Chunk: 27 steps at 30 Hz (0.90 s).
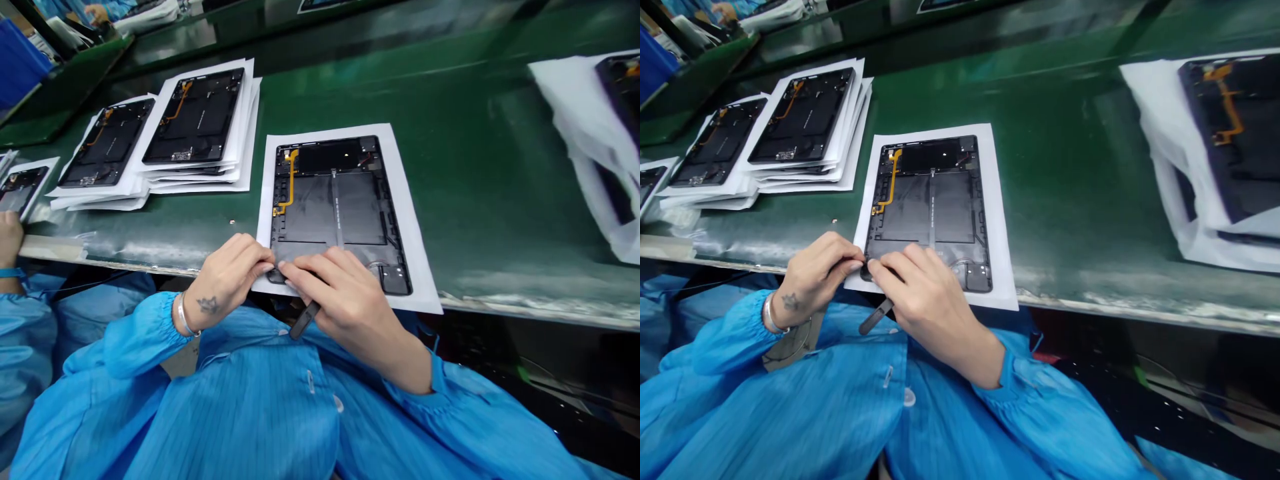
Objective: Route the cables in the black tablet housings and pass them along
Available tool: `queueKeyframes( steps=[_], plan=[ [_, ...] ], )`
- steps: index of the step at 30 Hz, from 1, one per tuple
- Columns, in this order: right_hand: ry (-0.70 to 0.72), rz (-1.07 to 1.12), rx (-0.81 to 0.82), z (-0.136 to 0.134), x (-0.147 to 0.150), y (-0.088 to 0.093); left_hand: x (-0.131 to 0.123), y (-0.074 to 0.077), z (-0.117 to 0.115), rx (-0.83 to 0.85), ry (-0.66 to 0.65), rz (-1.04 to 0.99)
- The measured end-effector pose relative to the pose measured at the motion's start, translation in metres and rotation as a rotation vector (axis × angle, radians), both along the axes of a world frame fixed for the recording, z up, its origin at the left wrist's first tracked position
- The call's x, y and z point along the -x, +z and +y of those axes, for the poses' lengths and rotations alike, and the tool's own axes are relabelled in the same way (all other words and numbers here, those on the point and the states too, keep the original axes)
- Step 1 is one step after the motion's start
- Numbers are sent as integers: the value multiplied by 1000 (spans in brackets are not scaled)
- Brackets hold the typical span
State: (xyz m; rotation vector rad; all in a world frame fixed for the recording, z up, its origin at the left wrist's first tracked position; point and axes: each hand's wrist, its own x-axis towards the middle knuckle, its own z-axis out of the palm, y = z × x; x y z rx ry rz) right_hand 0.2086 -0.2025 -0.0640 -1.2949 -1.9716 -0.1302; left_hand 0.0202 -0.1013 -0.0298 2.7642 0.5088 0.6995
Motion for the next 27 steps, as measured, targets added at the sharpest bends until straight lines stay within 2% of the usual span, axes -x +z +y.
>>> queueKeyframes(
  steps=[11, 14, 19, 27],
  plan=[
    [4, -208, 9, 2, 1, 6, 5, -2, -3, -269, -43, 126],
    [-12, -236, -24, 3, 1, 5, 9, -4, -2, -278, -40, 70],
    [-5, -276, -66, 3, 2, 3, 21, -15, -5, -245, 46, -72],
    [26, -269, -75, 5, 0, 2, 30, -29, -9, -279, 4, -26]
  ],
)
